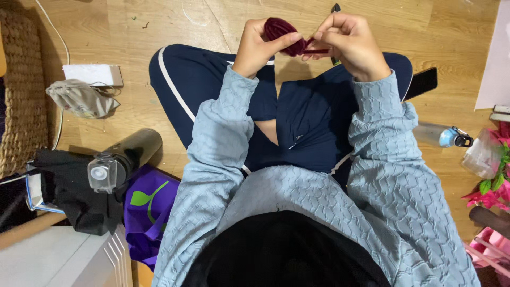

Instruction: The person bunches dark red pipe cleaners together, folds them in half, and twists the base by hand to form petal shapes while sitting on the floor.

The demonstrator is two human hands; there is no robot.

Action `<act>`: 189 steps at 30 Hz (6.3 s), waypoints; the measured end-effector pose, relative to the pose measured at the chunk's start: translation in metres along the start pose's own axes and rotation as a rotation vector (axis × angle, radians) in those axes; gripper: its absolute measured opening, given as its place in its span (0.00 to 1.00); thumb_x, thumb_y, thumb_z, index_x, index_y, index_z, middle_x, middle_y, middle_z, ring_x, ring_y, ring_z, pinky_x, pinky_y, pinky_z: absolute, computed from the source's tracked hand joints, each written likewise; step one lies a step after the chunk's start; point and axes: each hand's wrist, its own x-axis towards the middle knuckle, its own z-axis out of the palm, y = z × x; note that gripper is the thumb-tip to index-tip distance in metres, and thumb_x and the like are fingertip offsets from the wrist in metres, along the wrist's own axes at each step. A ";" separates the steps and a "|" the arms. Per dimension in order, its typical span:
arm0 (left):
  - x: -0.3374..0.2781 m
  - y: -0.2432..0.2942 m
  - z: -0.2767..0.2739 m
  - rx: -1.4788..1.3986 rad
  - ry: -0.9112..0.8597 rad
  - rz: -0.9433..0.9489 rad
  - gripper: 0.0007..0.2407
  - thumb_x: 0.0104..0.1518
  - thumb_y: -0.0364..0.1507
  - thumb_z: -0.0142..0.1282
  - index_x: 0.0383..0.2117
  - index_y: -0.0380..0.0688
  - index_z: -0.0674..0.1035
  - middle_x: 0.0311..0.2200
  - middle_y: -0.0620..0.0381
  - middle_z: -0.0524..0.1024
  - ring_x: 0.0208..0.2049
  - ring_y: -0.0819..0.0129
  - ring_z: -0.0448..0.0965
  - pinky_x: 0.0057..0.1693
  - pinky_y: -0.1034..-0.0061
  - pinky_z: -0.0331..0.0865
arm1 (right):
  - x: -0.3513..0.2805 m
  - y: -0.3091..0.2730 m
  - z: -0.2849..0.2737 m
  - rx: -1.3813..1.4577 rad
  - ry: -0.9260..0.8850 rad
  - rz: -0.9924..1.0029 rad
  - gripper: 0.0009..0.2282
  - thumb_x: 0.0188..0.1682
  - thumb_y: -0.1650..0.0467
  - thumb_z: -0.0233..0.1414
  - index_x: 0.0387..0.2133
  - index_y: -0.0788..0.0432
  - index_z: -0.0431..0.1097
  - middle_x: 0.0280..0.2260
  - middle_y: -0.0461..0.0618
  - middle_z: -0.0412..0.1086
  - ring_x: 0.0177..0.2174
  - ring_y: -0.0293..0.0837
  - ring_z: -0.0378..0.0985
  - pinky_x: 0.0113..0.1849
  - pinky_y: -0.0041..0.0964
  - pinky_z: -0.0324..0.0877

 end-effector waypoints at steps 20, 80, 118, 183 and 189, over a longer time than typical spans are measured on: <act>0.000 0.009 0.000 -0.085 -0.056 0.095 0.04 0.57 0.25 0.67 0.32 0.39 0.83 0.32 0.56 0.80 0.36 0.70 0.82 0.44 0.81 0.78 | -0.008 0.018 0.025 0.277 -0.333 0.035 0.09 0.52 0.78 0.54 0.45 0.72 0.72 0.39 0.66 0.76 0.35 0.52 0.82 0.44 0.36 0.80; -0.004 0.022 -0.004 0.343 -0.068 0.108 0.06 0.54 0.33 0.71 0.27 0.45 0.87 0.23 0.63 0.84 0.24 0.82 0.80 0.30 0.87 0.71 | 0.022 -0.013 0.011 0.147 -0.486 0.284 0.03 0.56 0.78 0.46 0.36 0.65 0.67 0.40 0.72 0.74 0.43 0.65 0.83 0.49 0.44 0.81; -0.007 0.017 0.032 0.093 0.434 0.191 0.04 0.52 0.28 0.67 0.27 0.43 0.83 0.26 0.61 0.82 0.29 0.78 0.80 0.39 0.83 0.76 | -0.027 -0.012 0.061 -0.885 0.099 -0.825 0.07 0.59 0.83 0.58 0.43 0.73 0.65 0.40 0.63 0.73 0.38 0.54 0.79 0.42 0.43 0.73; -0.007 0.202 0.082 0.071 -1.019 -0.283 0.14 0.67 0.35 0.49 0.30 0.37 0.79 0.26 0.51 0.83 0.23 0.71 0.84 0.31 0.87 0.76 | -0.166 -0.148 0.028 -1.319 -0.274 -1.616 0.08 0.51 0.85 0.55 0.22 0.78 0.66 0.28 0.74 0.71 0.25 0.60 0.74 0.30 0.50 0.75; -0.026 0.194 0.086 -0.001 -0.882 -0.286 0.14 0.66 0.35 0.48 0.33 0.36 0.80 0.23 0.51 0.81 0.20 0.73 0.80 0.29 0.88 0.75 | -0.150 -0.134 0.010 -1.443 -0.335 -1.967 0.07 0.50 0.81 0.51 0.23 0.73 0.72 0.27 0.74 0.76 0.24 0.57 0.82 0.31 0.44 0.75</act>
